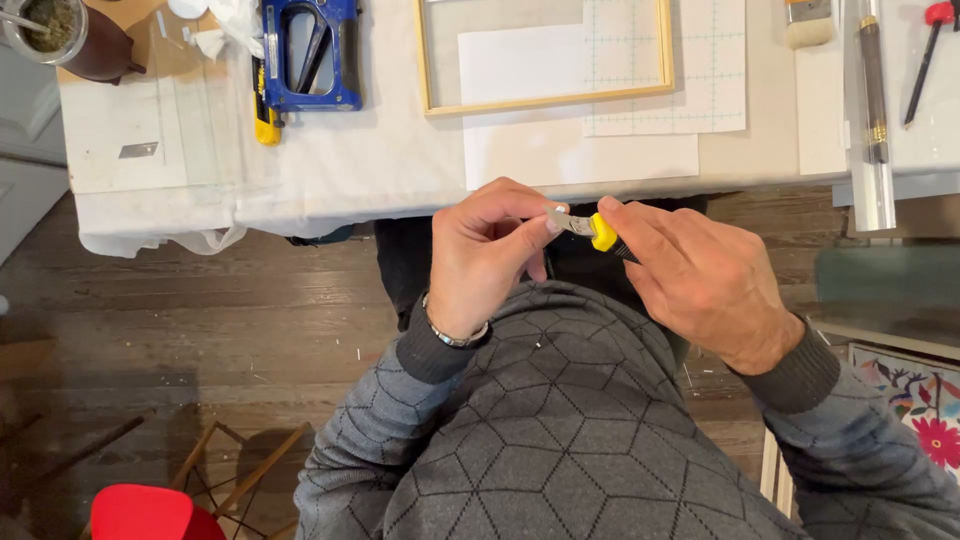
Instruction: Assembling a picture frame by cutting white spacers to size and cleaning the glass.
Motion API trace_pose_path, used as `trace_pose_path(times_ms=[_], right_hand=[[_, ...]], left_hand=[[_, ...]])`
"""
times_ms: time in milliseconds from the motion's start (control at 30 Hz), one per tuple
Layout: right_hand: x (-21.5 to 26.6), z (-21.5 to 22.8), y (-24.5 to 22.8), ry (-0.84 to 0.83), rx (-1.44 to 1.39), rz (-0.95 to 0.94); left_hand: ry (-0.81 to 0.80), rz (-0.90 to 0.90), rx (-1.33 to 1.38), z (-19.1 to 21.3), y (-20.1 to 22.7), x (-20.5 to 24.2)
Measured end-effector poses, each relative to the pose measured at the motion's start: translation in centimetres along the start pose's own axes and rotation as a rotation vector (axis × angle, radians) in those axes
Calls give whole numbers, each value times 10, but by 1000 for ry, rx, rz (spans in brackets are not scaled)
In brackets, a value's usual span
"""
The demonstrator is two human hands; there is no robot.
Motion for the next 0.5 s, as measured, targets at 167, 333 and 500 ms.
trace_pose_path(times_ms=[167, 333, 500], right_hand=[[3, -1, -1, -16, -24, -14], [3, -1, -3, -2, -62, -22], [5, -3, -2, 27, -68, -38]], left_hand=[[47, -59, -111, -5, 14, 6], [4, 9, 38, -5, 8, 8], [53, -119, -176, -7, 17, 10]])
Point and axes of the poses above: each hand's wrist, its own x-axis away from the middle knuckle, its own z-axis out of the back of the hand, y = z × x, the point moved 4 cm from there along -x, towards the middle knuckle, and after that the axes turned 1 degree about -y, right-handed, at the moved point
